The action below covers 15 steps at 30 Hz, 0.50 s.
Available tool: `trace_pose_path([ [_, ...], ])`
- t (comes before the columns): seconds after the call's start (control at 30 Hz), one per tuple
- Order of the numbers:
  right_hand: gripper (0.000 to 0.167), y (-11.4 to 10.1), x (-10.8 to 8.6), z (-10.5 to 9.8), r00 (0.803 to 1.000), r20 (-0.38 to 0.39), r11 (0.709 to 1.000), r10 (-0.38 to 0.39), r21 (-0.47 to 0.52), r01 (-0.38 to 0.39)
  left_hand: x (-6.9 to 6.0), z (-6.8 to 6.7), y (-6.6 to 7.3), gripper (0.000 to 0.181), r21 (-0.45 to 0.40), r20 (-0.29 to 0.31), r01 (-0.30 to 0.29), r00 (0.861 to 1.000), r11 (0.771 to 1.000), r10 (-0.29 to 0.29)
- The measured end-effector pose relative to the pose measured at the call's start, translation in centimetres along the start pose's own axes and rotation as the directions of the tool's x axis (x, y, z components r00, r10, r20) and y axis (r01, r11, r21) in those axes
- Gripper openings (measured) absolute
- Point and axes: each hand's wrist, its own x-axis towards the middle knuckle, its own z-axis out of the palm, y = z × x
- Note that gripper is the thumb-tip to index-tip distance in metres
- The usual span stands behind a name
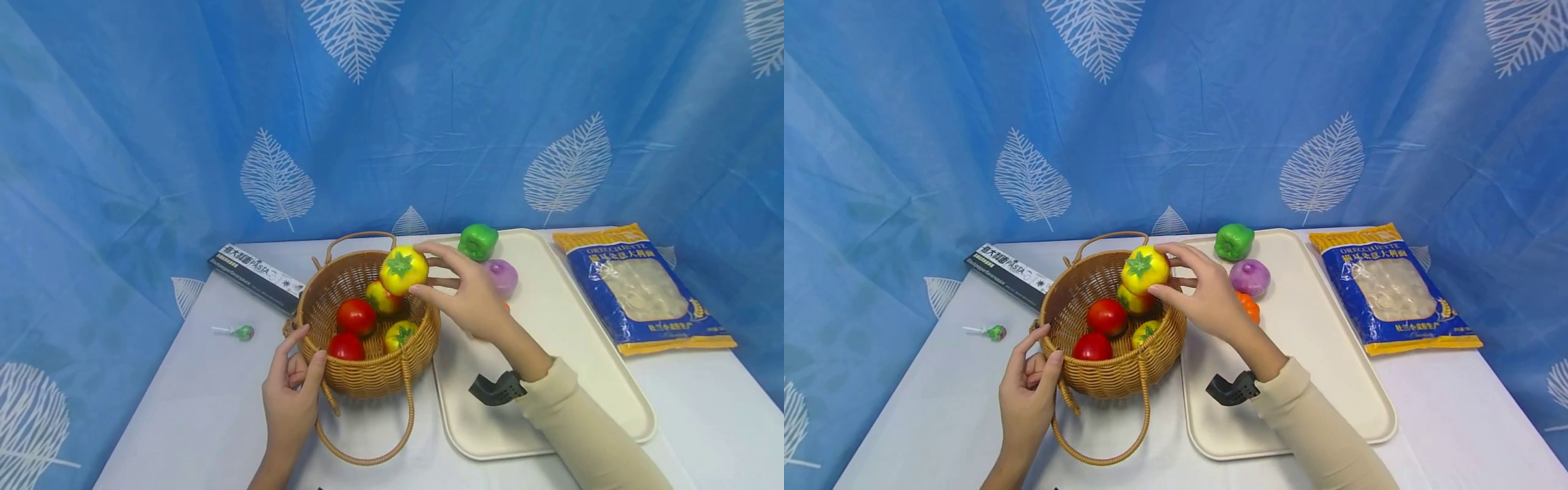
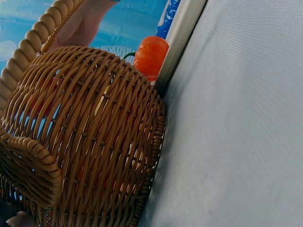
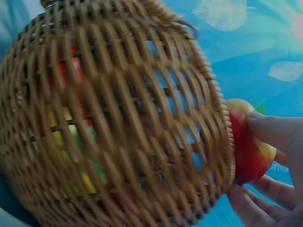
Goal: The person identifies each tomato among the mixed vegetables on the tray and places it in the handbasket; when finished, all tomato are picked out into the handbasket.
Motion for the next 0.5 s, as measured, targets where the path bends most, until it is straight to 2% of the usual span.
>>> trace_pose_path([
  [0.1,0.058,0.16,-0.07,0.39,0.999,0.016,0.996,-0.046,-0.078,0.047,0.05,0.01,-0.03,0.053,0.0,-0.001,-0.002,1.0,1.0,0.002],
  [0.2,0.056,0.25,-0.06,0.56,0.997,0.02,0.991,-0.079,-0.11,0.08,0.1,0.02,0.0,0.053,0.001,0.0,-0.001,1.0,1.0,0.001],
  [0.5,0.043,0.47,0.25,0.29,0.995,0.009,0.992,-0.098,-0.084,0.099,0.35,0.0,-0.12,0.052,0.031,0.002,-0.01,1.0,0.999,0.01],
])
